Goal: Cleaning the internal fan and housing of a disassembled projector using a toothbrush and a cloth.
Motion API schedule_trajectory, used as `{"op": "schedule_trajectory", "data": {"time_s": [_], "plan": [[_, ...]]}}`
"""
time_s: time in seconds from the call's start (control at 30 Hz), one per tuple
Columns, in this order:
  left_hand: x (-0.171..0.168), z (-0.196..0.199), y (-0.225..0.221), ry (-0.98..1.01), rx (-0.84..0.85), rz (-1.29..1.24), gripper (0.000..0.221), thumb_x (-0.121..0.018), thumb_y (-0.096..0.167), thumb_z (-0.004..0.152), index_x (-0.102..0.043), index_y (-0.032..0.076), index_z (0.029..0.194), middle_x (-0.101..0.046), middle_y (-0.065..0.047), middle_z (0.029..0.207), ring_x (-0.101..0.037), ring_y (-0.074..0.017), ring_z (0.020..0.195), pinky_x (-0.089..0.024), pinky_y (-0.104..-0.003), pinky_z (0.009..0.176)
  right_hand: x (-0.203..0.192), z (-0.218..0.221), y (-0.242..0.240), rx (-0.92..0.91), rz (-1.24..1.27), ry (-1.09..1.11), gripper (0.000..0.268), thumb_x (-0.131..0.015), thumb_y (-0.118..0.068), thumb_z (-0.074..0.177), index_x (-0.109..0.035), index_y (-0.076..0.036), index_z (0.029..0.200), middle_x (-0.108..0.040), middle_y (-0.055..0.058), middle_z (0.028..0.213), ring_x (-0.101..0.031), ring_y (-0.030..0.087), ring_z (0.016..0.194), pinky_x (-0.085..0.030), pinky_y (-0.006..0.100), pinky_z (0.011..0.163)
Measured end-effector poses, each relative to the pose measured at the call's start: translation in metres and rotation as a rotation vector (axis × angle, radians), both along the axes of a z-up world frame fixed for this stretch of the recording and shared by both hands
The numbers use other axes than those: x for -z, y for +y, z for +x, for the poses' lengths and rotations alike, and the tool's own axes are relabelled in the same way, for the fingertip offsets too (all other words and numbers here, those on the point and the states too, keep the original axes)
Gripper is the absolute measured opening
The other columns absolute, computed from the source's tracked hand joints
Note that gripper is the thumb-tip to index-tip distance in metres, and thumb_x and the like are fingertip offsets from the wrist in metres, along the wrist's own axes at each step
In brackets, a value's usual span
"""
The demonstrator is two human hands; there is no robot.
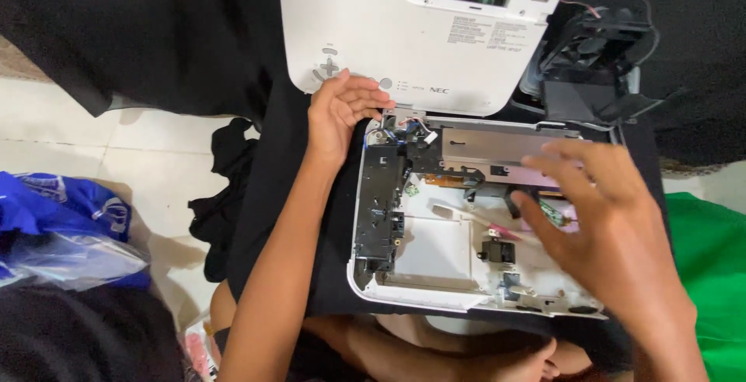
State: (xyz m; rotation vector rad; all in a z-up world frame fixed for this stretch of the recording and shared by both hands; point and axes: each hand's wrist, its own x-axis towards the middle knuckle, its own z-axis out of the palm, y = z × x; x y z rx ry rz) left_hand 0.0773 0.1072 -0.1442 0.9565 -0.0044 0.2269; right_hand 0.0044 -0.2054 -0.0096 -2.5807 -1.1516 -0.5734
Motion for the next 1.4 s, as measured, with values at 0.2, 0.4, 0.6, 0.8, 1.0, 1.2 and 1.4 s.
{"op": "schedule_trajectory", "data": {"time_s": [0.2,0.4,0.6,0.8,1.0,1.2,1.4], "plan": [[-0.002,0.0,0.001,0.06,-0.004,-0.002,0.044,-0.055,0.04,0.092,-0.076,0.001,0.092,-0.079,-0.02,0.091,-0.079,-0.0355,0.085,-0.057,-0.033,0.067,0.011,0.074,-0.049,0.219,0.044,-0.078,0.057,-0.079,-0.017,0.099,-0.057,0.014,0.141,-0.059,0.033,0.131,-0.05,0.047,0.12,-0.04,0.052,0.102],[-0.003,-0.003,0.001,0.039,0.004,0.023,0.045,-0.054,0.04,0.093,-0.076,0.001,0.093,-0.079,-0.019,0.093,-0.079,-0.0342,0.085,-0.058,-0.033,0.069,0.001,0.161,-0.072,0.249,0.128,0.013,0.088,-0.088,-0.02,0.088,-0.037,0.014,0.152,-0.044,0.032,0.145,-0.036,0.046,0.133,-0.032,0.052,0.113],[-0.004,-0.002,0.0,0.02,0.005,0.038,0.045,-0.052,0.04,0.094,-0.076,0.001,0.093,-0.079,-0.019,0.093,-0.079,-0.0339,0.084,-0.058,-0.033,0.069,0.01,0.205,-0.056,0.155,-0.097,0.121,0.063,-0.078,-0.009,0.09,-0.054,0.003,0.147,-0.056,0.026,0.141,-0.043,0.049,0.118,-0.047,0.064,0.083],[-0.002,-0.001,0.001,0.0,0.01,0.033,0.045,-0.052,0.039,0.094,-0.076,0.001,0.094,-0.079,-0.02,0.094,-0.079,-0.0351,0.085,-0.059,-0.034,0.069,-0.005,0.237,-0.061,0.216,-0.149,0.231,0.044,-0.082,-0.01,0.083,-0.064,-0.002,0.122,-0.073,0.02,0.117,-0.065,0.043,0.106,-0.047,0.052,0.083],[-0.002,-0.001,0.003,0.002,0.03,0.031,0.046,-0.052,0.041,0.095,-0.076,0.001,0.095,-0.079,-0.02,0.096,-0.079,-0.0354,0.087,-0.058,-0.035,0.071,-0.023,0.255,-0.122,0.089,-0.066,0.046,0.055,-0.092,-0.011,0.087,-0.062,0.006,0.13,-0.072,0.024,0.12,-0.068,0.035,0.108,-0.051,0.045,0.082],[-0.061,-0.026,-0.007,-0.037,-0.113,0.504,0.049,-0.053,0.045,0.097,-0.076,0.002,0.098,-0.08,-0.018,0.095,-0.08,-0.0307,0.083,-0.063,-0.036,0.076,-0.073,0.172,-0.113,0.074,0.434,0.404,0.049,-0.085,-0.002,0.092,-0.049,-0.01,0.124,-0.06,0.003,0.104,-0.051,0.008,0.09,-0.041,0.024,0.08],[-0.12,-0.012,-0.046,-0.025,0.062,0.668,0.037,-0.055,0.033,0.096,-0.071,0.005,0.114,-0.08,-0.011,0.1,-0.077,-0.0198,0.08,-0.058,-0.028,0.066,-0.043,0.095,-0.05,-0.399,0.74,0.419,0.042,-0.073,-0.008,0.085,-0.04,-0.017,0.109,-0.069,0.017,0.119,-0.072,0.032,0.119,-0.059,0.042,0.105]]}}
